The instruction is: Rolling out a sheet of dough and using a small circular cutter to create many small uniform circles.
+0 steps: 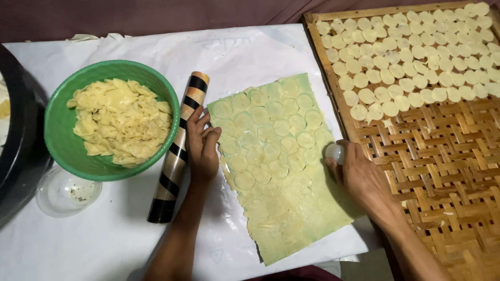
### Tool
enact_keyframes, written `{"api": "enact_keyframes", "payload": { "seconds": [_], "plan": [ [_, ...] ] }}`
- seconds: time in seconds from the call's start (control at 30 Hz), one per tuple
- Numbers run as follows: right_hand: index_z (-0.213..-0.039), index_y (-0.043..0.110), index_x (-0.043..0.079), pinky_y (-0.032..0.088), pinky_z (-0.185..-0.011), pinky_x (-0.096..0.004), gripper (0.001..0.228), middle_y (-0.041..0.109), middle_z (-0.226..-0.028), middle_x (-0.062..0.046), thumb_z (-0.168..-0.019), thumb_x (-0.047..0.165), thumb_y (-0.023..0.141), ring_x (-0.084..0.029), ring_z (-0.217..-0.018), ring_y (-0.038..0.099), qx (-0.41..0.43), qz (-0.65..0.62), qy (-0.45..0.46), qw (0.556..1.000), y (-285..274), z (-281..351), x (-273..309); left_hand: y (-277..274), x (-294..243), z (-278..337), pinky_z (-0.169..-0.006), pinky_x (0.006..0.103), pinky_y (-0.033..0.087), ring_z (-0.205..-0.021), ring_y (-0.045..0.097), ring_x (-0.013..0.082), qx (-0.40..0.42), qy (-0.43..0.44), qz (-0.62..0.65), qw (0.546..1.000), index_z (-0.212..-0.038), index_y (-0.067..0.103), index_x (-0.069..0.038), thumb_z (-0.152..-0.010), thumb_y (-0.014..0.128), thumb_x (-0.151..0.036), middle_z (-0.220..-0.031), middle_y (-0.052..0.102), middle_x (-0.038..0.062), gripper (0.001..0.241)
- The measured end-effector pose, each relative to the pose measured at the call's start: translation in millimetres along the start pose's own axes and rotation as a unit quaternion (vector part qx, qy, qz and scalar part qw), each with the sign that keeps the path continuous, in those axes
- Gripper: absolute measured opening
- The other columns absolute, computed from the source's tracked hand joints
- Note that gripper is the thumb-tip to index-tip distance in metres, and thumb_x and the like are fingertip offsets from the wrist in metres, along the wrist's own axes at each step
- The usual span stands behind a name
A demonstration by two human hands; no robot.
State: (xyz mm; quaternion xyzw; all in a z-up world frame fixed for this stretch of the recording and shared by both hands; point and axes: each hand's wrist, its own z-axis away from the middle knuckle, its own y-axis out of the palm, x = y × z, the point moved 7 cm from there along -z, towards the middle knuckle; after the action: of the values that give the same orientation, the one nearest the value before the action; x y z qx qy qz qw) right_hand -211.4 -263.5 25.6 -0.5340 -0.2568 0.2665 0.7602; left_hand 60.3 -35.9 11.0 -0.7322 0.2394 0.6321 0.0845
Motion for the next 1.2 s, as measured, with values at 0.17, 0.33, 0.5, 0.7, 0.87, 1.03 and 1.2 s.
{"api": "enact_keyframes", "payload": {
  "seconds": [0.17,0.33,0.5,0.7,0.87,1.03,1.2],
  "plan": [
    [-0.145,0.036,0.014,0.059,-0.084,-0.063,0.052,0.059,-0.122,-0.019,-0.104,0.044,0.039,-0.051,-0.1,0.072,0.027,0.023,-0.016,0.999,19,-12,-3,-1,-3,-1,-0.106,0.0528,0.04,-0.117,0.055,0.0346,0.012,-0.016,0.002,1.0,-0.148,0.036,-0.001,-0.092,0.056,-0.011,-0.134,0.055,0.029,0.06],
    [-0.129,0.042,0.011,0.06,-0.076,-0.056,0.052,0.062,-0.102,-0.014,-0.106,0.055,0.025,-0.044,-0.083,0.077,-0.04,0.13,-0.031,0.99,24,-15,13,-2,5,-1,-0.103,0.0512,0.043,-0.112,0.056,0.0314,0.011,-0.028,-0.005,1.0,-0.148,0.037,-0.004,-0.092,0.055,-0.011,-0.135,0.055,0.026,0.059],
    [-0.124,0.044,0.012,0.061,-0.072,-0.053,0.044,0.064,-0.097,-0.014,-0.106,0.048,0.026,-0.039,-0.08,0.079,-0.028,0.14,-0.091,0.986,0,-2,33,-4,7,-1,-0.103,0.0512,0.043,-0.115,0.059,0.0334,0.018,-0.028,-0.004,0.999,-0.149,0.035,-0.005,-0.093,0.054,-0.011,-0.136,0.054,0.026,0.06],
    [-0.126,0.039,0.01,0.059,-0.069,-0.057,0.046,0.063,-0.097,-0.016,-0.107,0.05,0.025,-0.048,-0.075,0.075,-0.045,0.128,-0.067,0.989,20,-16,23,-3,10,-2,-0.105,0.0523,0.043,-0.118,0.058,0.0352,0.023,-0.014,-0.013,1.0,-0.15,0.034,-0.005,-0.094,0.054,-0.011,-0.136,0.053,0.026,0.06],
    [-0.127,0.042,0.011,0.059,-0.073,-0.058,0.05,0.064,-0.101,-0.019,-0.105,0.053,0.026,-0.048,-0.079,0.075,-0.048,0.107,-0.051,0.992,24,-17,12,-2,9,-1,-0.103,0.0526,0.044,-0.116,0.058,0.0346,0.02,-0.011,0.001,1.0,-0.149,0.035,-0.003,-0.094,0.055,-0.011,-0.135,0.054,0.027,0.059],
    [-0.133,0.042,0.007,0.057,-0.073,-0.064,0.051,0.065,-0.107,-0.025,-0.105,0.048,0.033,-0.053,-0.079,0.073,-0.111,0.032,-0.045,0.992,23,12,40,-5,2,1,-0.103,0.0525,0.044,-0.114,0.056,0.0337,0.003,0.002,0.013,1.0,-0.149,0.035,-0.003,-0.095,0.057,-0.012,-0.135,0.054,0.028,0.059],
    [-0.127,0.049,0.004,0.053,-0.042,-0.042,0.051,0.061,-0.096,-0.016,-0.103,0.048,0.04,-0.028,-0.062,0.063,-0.064,-0.087,-0.289,0.951,15,84,156,-3,3,0,-0.105,0.0398,0.046,-0.135,0.052,0.03,-0.011,-0.012,-0.012,1.0,-0.143,0.041,-0.005,-0.091,0.056,-0.012,-0.142,0.053,0.025,0.055]
  ]
}}
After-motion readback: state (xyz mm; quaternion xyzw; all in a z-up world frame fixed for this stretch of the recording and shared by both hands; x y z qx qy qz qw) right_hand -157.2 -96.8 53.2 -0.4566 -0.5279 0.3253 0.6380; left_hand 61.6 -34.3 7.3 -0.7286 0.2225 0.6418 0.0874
